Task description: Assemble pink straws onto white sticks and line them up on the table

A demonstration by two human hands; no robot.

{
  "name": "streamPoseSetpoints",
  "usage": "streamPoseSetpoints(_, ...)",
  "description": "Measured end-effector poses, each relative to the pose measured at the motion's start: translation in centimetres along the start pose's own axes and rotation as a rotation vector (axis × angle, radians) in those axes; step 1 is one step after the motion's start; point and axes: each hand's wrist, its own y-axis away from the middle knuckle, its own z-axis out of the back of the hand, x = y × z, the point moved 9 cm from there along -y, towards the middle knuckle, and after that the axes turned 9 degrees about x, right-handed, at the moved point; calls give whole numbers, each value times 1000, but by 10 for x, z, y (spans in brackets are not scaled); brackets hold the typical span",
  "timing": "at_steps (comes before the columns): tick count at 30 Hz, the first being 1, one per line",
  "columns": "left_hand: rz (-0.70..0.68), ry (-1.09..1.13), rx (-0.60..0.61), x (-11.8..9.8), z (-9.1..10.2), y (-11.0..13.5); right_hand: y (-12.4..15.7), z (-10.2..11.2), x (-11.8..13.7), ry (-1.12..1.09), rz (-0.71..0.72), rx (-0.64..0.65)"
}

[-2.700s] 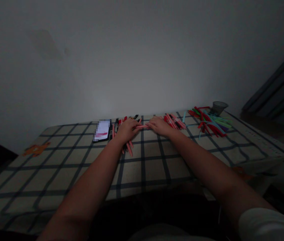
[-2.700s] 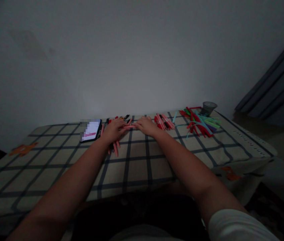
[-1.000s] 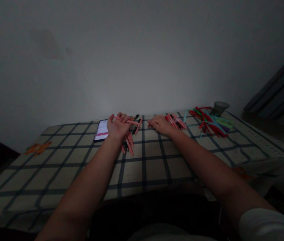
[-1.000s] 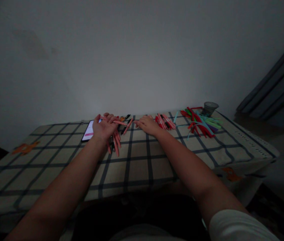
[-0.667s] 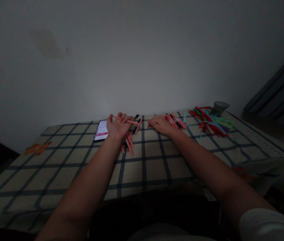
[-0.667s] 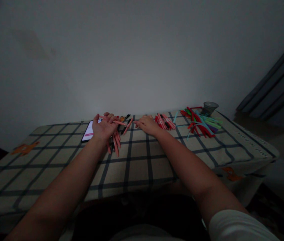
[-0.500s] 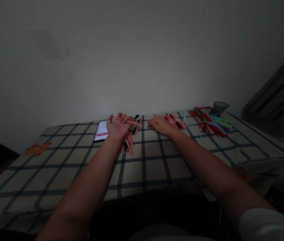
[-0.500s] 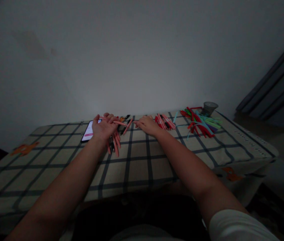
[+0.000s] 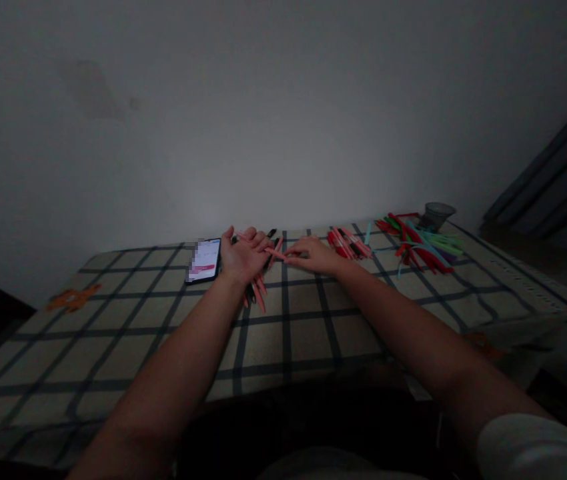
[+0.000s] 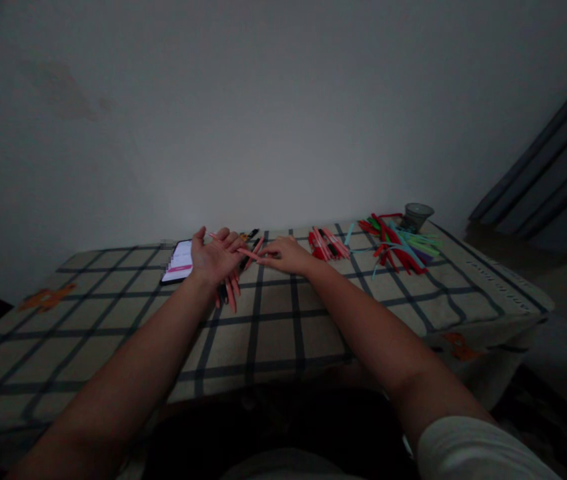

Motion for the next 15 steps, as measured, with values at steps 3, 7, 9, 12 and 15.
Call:
streamPoseSetpoints(3,6,-4,19,3,-1,0,-1,-2,6,8,45,-7)
streamPoseSetpoints(7,5,-75,-20,-1,6,-1,-1,5,3,-69,8,-87)
streamPoseSetpoints(9,19,-100,-14,0,8,-3,2,16,-7,-203,-64,-195)
streamPoseSetpoints(12,97,-145,9,10,9,-5,12,34,-31,-460,-188,-384)
streamPoseSetpoints(15,283,-291,38,34,10,-3,24,48,-50,-602,-265,-555)
